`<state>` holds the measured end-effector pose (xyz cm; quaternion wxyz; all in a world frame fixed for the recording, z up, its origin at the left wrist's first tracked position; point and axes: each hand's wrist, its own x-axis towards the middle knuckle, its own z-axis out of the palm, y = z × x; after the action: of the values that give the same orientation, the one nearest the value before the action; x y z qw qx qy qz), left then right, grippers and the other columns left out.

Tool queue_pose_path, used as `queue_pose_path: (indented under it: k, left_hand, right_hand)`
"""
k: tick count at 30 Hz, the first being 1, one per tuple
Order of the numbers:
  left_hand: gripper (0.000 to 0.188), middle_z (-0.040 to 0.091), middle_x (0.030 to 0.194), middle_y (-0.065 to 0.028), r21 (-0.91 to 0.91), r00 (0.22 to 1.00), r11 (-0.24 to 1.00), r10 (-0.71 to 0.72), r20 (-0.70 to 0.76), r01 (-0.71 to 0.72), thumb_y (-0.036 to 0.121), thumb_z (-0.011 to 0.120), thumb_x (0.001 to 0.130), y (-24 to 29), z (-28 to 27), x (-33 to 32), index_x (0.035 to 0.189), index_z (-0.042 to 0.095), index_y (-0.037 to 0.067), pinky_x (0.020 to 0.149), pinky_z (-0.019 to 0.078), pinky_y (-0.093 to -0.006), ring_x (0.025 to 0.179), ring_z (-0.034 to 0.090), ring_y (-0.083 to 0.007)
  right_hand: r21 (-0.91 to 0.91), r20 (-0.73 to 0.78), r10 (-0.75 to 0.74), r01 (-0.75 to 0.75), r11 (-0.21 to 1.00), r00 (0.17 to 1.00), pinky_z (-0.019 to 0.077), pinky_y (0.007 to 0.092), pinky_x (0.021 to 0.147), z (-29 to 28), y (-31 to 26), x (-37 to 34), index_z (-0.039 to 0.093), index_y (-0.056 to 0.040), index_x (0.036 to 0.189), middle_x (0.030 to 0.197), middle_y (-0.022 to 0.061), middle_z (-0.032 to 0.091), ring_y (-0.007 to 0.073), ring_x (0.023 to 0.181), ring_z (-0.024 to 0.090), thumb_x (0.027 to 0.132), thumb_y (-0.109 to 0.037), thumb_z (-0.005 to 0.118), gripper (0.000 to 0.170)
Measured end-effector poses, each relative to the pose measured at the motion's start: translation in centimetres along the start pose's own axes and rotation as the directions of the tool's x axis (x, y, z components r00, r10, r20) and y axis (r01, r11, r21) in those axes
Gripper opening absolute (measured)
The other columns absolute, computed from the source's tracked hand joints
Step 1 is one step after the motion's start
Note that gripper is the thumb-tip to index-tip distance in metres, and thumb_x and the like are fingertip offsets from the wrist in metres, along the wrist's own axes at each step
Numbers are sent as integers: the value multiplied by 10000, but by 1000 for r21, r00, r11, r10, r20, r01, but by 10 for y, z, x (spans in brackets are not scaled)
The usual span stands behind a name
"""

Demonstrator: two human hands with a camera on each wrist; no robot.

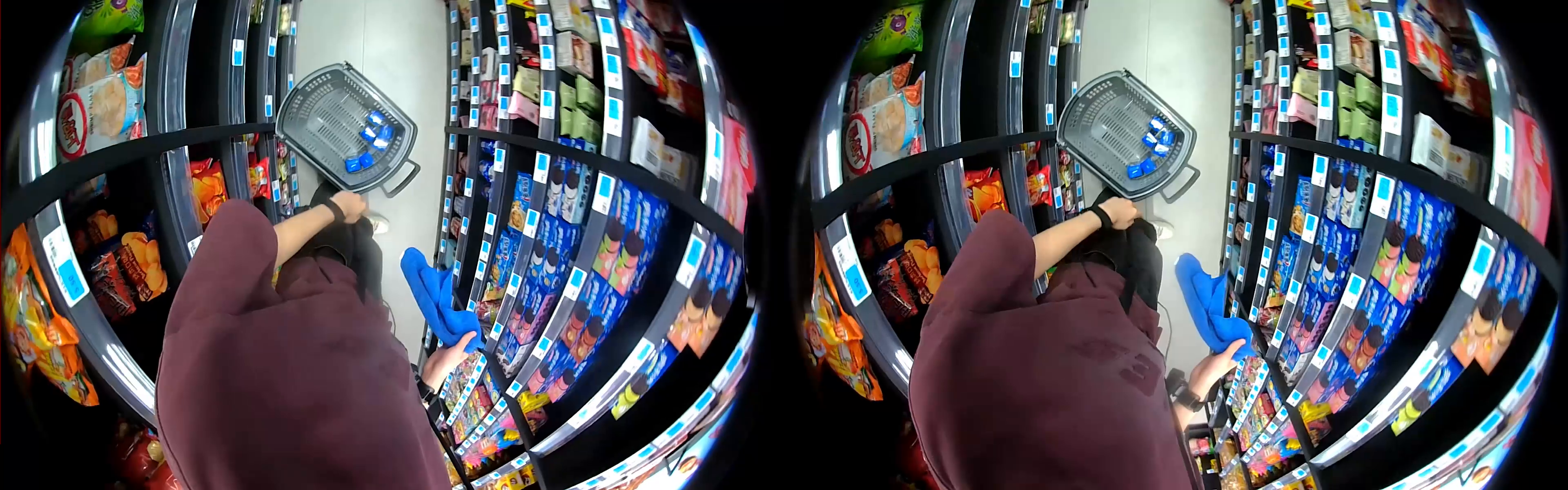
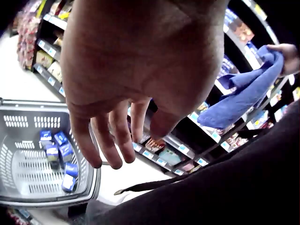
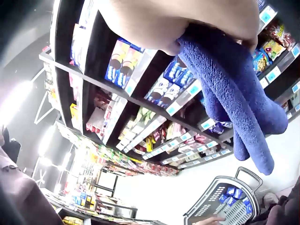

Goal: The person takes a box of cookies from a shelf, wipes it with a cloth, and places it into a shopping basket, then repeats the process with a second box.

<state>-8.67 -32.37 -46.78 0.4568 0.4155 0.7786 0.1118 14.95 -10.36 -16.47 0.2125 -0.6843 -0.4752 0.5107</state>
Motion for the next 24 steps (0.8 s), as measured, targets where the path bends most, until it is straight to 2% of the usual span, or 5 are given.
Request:
queue_pose_path:
  k: [6, 10, 19, 23, 24]
  left_hand:
    - [297, 693, 1030, -227, -233, 953, 924, -287, 100, 303, 220, 573, 795, -97, 38, 47, 1019, 714, 85, 849, 539, -472, 982, 666, -394]
    - [339, 659, 1162, -234, -246, 862, 826, -486, 141, 507, 177, 565, 825, -138, 29, 74, 1118, 693, 64, 928, 524, -457, 1103, 635, -375]
    - [636, 611, 1165, -222, -387, 833, 812, -528, -165, 438, 246, 678, 838, -208, 47, 180, 1385, 425, 44, 912, 528, -477, 1066, 613, -422]
    - [925, 542, 1344, -203, -820, 653, 207, -717, 244, 534, 578, 743, 775, -252, 70, 253, 1430, 387, 31, 754, 609, -466, 1121, 623, -291]
    - [967, 535, 1329, -200, -860, 633, 157, -741, 221, 485, 596, 747, 764, -270, 92, 275, 1432, 366, 9, 764, 604, -460, 1092, 624, -299]
  right_hand:
    - [-262, 182, -35, 82, 962, 983, 355, 371, 1056, 9, 40, 7, 476, 61, 1348, 1323, 135, 556, 214, 1160, 529, 1008, -421, 546, 594]
    - [-421, 50, 123, -90, 902, 991, 335, 366, 1096, 27, 60, 0, 408, 32, 1417, 1381, 129, 513, 222, 1253, 489, 997, -436, 556, 645]
    - [-434, -129, 420, -432, 790, 898, 386, 365, 1036, 56, 125, 34, 440, 52, 1371, 1318, 131, 545, 223, 1183, 520, 1007, -469, 521, 641]
    - [-573, -27, 422, -360, 737, 906, 399, 384, 1028, 13, 184, 45, 411, 47, 1388, 1314, 155, 533, 249, 1193, 521, 1017, -465, 497, 638]
    - [-452, -105, 521, -507, 734, 847, 395, 385, 1034, 17, 183, 47, 404, 43, 1395, 1322, 159, 529, 254, 1199, 519, 1016, -462, 501, 639]
